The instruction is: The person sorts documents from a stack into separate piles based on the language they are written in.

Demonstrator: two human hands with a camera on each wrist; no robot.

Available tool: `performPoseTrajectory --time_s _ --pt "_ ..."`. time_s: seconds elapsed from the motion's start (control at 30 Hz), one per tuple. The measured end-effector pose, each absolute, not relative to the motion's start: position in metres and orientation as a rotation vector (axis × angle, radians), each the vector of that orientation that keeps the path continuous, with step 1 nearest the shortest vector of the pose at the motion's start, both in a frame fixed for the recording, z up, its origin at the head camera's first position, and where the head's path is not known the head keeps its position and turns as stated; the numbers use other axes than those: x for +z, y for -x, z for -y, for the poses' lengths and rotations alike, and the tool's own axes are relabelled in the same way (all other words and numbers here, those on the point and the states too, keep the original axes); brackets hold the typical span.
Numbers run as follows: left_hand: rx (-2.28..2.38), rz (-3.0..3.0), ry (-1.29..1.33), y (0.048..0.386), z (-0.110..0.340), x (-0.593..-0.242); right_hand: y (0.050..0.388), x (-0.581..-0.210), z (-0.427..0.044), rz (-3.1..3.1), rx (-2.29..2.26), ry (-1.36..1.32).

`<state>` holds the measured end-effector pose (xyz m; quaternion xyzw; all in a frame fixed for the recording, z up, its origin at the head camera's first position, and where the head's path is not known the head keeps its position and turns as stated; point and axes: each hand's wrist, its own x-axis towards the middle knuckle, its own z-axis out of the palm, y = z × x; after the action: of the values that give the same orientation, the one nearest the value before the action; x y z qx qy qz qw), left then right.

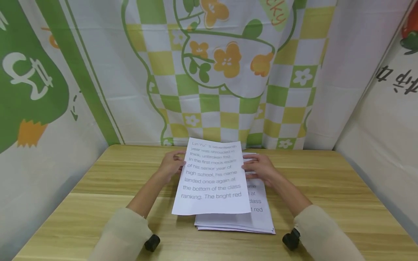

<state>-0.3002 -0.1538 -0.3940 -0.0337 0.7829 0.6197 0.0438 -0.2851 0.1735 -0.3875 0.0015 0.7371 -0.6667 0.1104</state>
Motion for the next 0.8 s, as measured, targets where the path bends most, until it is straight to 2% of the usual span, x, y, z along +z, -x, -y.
performPoseTrajectory --time_s 0.8 --pt "1.904 -2.446 0.277 0.293 0.218 -0.396 0.290 -0.392 -0.103 -2.088 -1.960 0.054"
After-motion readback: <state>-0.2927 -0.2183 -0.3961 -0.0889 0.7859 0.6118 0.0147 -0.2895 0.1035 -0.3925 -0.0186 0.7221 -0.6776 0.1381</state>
